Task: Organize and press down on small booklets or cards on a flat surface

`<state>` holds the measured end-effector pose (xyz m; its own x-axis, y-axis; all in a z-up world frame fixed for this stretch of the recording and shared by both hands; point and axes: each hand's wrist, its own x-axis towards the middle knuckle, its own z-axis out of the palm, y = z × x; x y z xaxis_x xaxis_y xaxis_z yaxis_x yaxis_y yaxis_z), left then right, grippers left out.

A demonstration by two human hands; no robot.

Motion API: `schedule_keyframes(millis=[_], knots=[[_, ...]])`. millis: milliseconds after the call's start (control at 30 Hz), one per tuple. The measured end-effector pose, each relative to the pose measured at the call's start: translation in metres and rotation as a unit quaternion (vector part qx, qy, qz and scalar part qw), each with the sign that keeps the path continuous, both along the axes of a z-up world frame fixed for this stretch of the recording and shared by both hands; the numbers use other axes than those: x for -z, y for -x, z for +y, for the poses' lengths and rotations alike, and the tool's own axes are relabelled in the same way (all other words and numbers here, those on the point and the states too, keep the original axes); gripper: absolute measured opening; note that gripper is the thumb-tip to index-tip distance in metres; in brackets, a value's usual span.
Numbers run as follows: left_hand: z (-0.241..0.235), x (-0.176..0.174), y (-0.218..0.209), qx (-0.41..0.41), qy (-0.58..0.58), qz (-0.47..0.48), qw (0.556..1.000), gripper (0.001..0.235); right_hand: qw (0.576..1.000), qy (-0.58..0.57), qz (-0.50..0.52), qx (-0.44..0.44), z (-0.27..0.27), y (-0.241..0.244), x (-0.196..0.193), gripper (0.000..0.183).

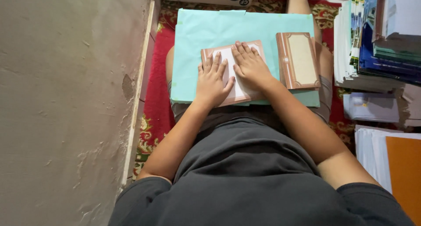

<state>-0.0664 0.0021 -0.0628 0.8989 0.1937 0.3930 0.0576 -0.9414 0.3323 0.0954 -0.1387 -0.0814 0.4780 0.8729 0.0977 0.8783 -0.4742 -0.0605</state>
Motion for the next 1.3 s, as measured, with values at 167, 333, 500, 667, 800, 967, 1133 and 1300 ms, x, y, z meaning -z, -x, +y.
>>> schedule_keyframes(millis=[167, 333, 500, 667, 800, 967, 1133, 1300], knots=[[0.002, 0.000, 0.000, -0.011, 0.015, -0.006, 1.000, 0.062, 1.000, 0.002, 0.001, 0.000, -0.014, 0.035, -0.012, 0.069], [0.000, 0.002, 0.001, 0.000, 0.006, 0.008, 1.000, 0.067, 0.998, 0.032, 0.056, -0.016, -0.035, 0.054, -0.023, 0.074], [-0.001, -0.001, 0.000, 0.001, -0.009, 0.020, 1.000, 0.072, 0.998, 0.039, 0.024, -0.033, -0.015, 0.012, -0.010, 0.073], [0.001, 0.000, 0.000, -0.003, 0.000, 0.025, 1.000, 0.071, 1.000, 0.008, 0.018, -0.015, 0.001, 0.002, -0.013, 0.069], [-0.001, -0.001, -0.001, -0.009, 0.017, 0.019, 1.000, 0.067, 1.000, 0.021, 0.017, -0.008, -0.015, 0.018, -0.008, 0.071], [0.002, -0.001, -0.001, 0.001, -0.001, 0.020, 1.000, 0.069, 0.997, 0.044, 0.068, -0.008, -0.035, 0.055, -0.027, 0.073], [0.000, 0.004, -0.002, 0.001, -0.011, 0.027, 1.000, 0.070, 0.997, 0.029, 0.068, -0.006, -0.019, 0.038, -0.026, 0.069], [0.000, -0.001, 0.000, 0.000, 0.007, 0.025, 1.000, 0.068, 0.997, -0.062, 0.003, 0.041, -0.003, 0.018, -0.018, 0.061]])
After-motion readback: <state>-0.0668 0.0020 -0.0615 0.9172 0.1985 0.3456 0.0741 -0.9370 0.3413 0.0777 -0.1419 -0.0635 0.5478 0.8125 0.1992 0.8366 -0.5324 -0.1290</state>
